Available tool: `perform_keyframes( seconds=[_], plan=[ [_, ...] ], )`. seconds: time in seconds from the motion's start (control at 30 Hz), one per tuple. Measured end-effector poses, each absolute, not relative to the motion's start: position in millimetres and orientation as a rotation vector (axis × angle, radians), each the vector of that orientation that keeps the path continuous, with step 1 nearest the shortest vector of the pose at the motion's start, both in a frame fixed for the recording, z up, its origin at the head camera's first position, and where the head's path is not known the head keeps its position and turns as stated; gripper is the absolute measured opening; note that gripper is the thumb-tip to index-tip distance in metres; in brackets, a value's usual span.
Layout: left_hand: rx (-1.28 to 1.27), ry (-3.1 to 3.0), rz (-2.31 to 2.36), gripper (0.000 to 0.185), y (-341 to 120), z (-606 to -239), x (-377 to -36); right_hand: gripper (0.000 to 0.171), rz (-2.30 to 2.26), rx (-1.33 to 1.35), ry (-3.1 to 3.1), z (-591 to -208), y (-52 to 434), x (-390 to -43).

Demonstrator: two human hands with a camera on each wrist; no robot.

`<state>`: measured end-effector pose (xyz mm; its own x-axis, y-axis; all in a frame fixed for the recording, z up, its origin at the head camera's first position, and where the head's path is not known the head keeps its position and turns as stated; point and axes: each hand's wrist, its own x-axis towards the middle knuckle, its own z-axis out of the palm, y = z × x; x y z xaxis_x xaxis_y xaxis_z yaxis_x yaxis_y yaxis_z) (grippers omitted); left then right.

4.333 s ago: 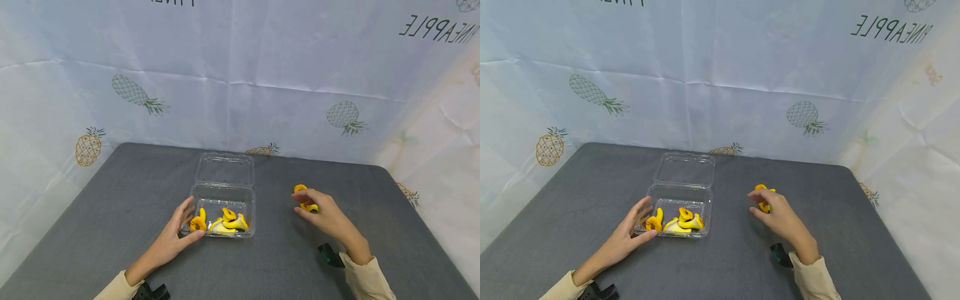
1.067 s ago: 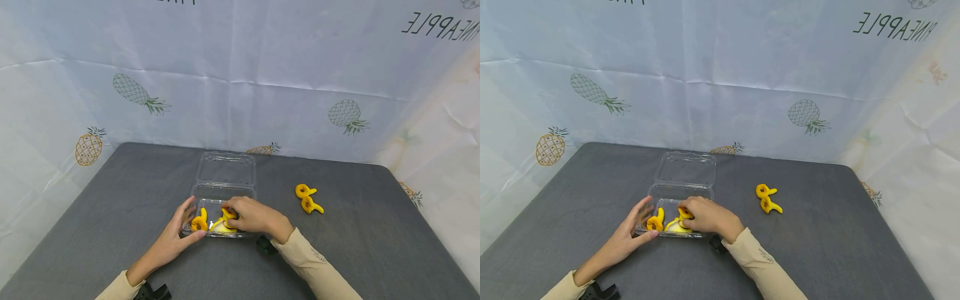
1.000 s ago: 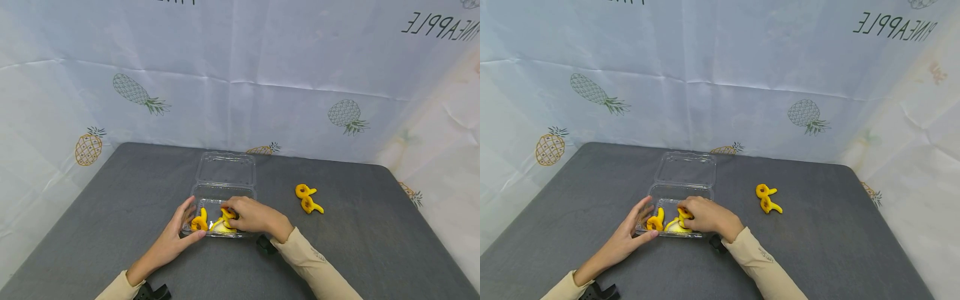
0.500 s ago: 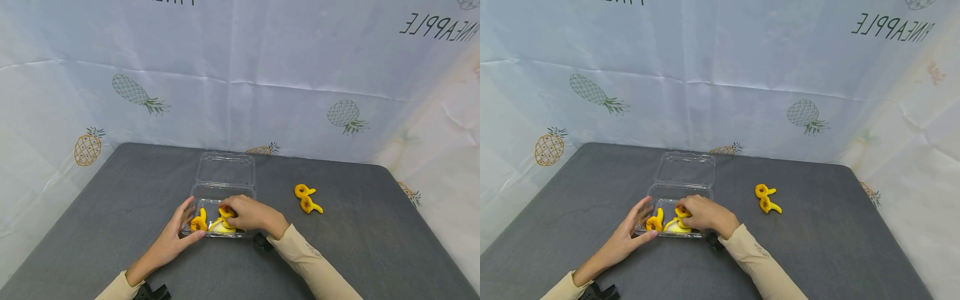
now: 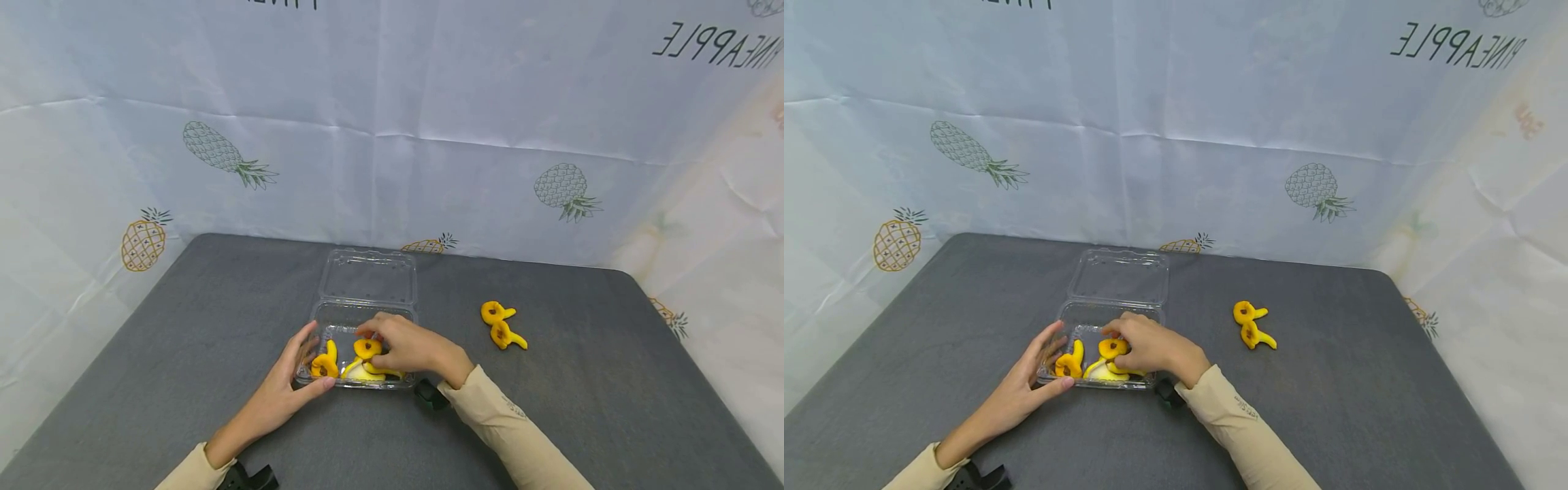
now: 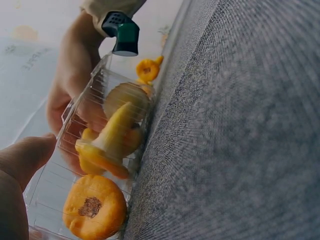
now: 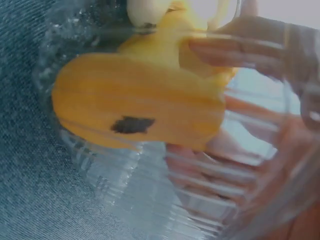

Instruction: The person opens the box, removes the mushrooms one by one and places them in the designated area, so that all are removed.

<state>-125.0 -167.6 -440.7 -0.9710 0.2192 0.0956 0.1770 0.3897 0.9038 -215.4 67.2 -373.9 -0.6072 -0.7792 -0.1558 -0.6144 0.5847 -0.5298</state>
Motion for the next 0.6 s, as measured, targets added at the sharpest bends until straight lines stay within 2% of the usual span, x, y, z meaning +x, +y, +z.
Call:
perform_keyframes(
  seconds=[0.27, 0.6],
  plan=[
    [0.375, 2.586, 1.679, 0.088, -168.1, -441.2, -124.9, 0.046, -0.624, -1.070, 2.423, -374.5, 69.5, -216.3],
    [0.375, 2.584, 1.678, 0.088, -168.1, -441.7, -124.9, 0.049, -0.771, -1.142, 2.346, -374.8, 74.4, -218.6]
  ],
)
